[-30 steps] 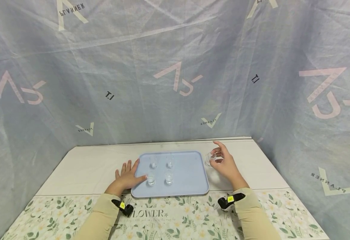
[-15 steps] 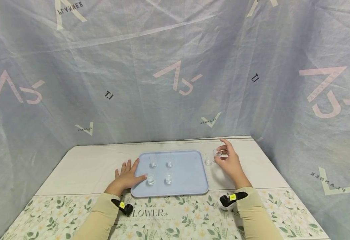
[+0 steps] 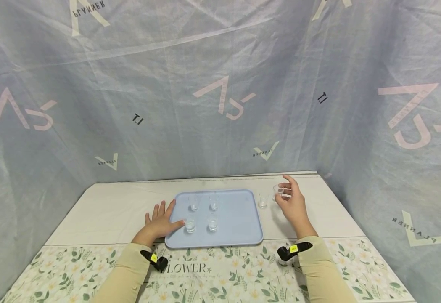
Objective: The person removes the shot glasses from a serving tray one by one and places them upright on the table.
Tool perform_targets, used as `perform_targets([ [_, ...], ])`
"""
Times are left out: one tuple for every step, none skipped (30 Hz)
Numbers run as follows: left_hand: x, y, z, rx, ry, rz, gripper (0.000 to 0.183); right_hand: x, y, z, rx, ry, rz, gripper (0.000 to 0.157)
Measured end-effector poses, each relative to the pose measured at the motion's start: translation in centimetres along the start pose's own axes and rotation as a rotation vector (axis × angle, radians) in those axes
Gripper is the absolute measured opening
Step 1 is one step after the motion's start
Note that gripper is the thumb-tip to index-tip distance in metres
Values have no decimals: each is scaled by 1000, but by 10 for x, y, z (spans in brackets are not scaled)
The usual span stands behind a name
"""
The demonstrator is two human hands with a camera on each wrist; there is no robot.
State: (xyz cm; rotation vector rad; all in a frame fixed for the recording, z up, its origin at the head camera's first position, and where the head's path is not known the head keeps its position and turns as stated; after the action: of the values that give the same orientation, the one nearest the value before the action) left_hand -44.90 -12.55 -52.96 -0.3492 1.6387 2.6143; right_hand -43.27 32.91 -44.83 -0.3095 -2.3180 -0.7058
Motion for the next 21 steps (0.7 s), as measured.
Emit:
perform_targets([
  [0,0,0,0,0,1,101,-1,0,1,3,-4,4,72],
  [0,0,0,0,-1,1,101,-1,1,1,4,-9,8,71],
  [1,0,0,0,-1,0,101,-2,1,1,4,-11,10,70],
  [1,0,0,3,0,-2,101,-2,1,1,4,-13,13,70],
  [1,-1,0,3,1,-3,101,-3,1,2,3,-16,16,69],
  [1,-1,0,4,1,-4,101,-3,1,2,-1,-19,18,68],
  [1,-1,0,6,2,-4,101,-4,1,3,-6,-22,17,68],
  [2,-1,-1,6,2,-5,101,-5,0,4,-11,-25,17,67],
  [2,-1,-1,6,3,-6,101,-6,0,4,-13,-29,18,67],
  [2,-1,-1,7,4,-7,101,-7,0,5,-12,-34,20,67],
  [2,-1,-1,7,4,-8,101,-7,-1,6,-14,-39,19,67],
  [2,-1,-1,8,4,-7,101,-8,-1,7,-11,-43,21,67],
  [2,-1,-1,9,5,-8,101,-8,-2,7,-9,-45,21,67],
  [2,-1,-1,10,5,-9,101,-9,-2,8,-5,-48,23,66],
  [2,-1,-1,12,6,-9,101,-9,-3,9,0,-51,23,66],
  [2,-1,-1,13,5,-9,101,-9,-3,10,5,-51,24,66],
  [3,-1,-1,14,5,-9,101,-9,-4,11,5,-53,21,66],
  [3,-1,-1,15,6,-9,101,-10,-4,12,5,-54,19,65],
  [3,-1,-1,16,6,-9,101,-10,-5,13,4,-57,16,65],
  [3,-1,-1,15,5,-9,102,-11,-6,15,1,-61,12,65],
  [3,-1,-1,16,4,-9,101,-12,-7,16,-1,-63,9,64],
])
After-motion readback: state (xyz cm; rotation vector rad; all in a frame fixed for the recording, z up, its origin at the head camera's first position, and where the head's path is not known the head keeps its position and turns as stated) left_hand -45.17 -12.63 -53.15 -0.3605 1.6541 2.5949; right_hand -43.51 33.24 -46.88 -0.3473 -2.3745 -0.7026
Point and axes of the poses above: each hand's wrist, its own x-axis towards the middle knuckle, its own y-axis out of the back of the hand, z = x × y, the point moved 10 cm from there along x, towards the middle knuckle, and after that the axes turned 14 degrees about y, right-handed, at the moved point
